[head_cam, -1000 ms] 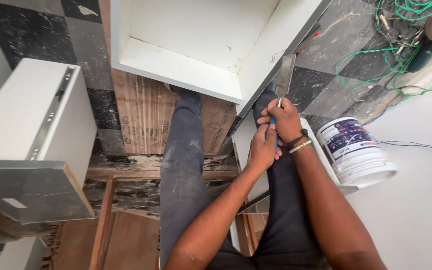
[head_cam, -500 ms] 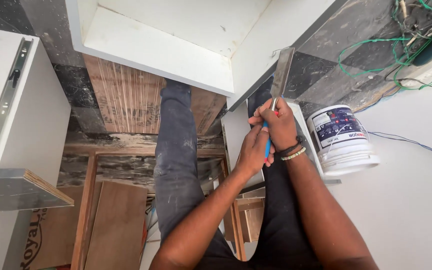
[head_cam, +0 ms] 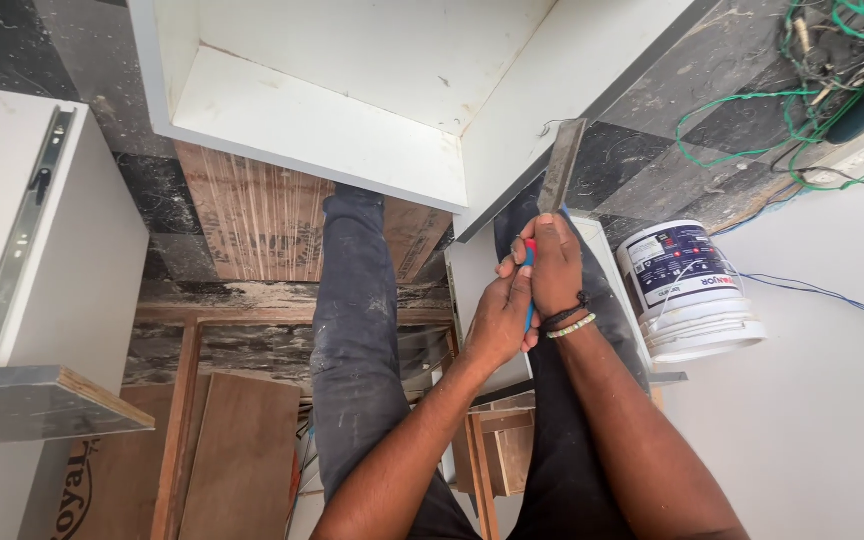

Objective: The recorder is assembling and finishing wooden furniture drawers, using various hand tools and a grinder to fit components.

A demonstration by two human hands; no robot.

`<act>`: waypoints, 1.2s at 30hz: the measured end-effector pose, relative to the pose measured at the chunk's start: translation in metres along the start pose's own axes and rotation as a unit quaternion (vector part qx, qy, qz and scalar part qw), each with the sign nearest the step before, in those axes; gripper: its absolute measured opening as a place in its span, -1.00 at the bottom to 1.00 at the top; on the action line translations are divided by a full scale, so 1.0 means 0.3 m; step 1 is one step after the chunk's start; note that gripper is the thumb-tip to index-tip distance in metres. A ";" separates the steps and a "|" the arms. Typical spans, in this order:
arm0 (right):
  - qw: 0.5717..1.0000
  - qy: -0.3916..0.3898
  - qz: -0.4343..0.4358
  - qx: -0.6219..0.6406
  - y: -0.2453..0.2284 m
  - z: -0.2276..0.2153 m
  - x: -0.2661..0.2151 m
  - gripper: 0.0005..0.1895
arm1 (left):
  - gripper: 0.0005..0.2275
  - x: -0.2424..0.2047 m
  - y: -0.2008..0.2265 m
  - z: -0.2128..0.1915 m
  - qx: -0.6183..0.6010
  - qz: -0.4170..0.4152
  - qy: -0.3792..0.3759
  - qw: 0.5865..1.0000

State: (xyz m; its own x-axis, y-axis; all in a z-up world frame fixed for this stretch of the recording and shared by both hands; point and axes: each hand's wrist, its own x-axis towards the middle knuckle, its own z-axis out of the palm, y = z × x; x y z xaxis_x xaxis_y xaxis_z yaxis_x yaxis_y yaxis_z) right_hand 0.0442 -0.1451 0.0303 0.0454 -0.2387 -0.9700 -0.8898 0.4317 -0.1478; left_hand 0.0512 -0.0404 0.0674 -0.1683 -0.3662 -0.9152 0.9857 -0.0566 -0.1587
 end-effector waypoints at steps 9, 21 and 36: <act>1.000 0.006 0.007 -0.014 -0.030 0.016 0.058 -0.66 | -0.59 0.058 0.020 0.004 -0.028 0.014 0.026 0.999; 1.000 0.015 0.008 0.016 -0.021 0.026 -0.017 -0.66 | -0.60 -0.022 0.027 -0.013 0.008 -0.011 0.014 1.000; 1.000 0.020 -0.011 0.019 -0.008 0.033 0.007 -0.66 | -0.65 0.000 0.034 -0.024 0.038 0.026 0.020 0.999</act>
State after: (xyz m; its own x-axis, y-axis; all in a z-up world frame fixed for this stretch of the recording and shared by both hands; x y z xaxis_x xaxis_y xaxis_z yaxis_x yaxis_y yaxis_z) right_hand 0.0511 -0.1380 0.0266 0.0467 -0.2824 -0.9582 -0.8707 0.4586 -0.1776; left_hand 0.0612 -0.0341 0.0632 -0.1156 -0.3339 -0.9355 0.9905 -0.1099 -0.0832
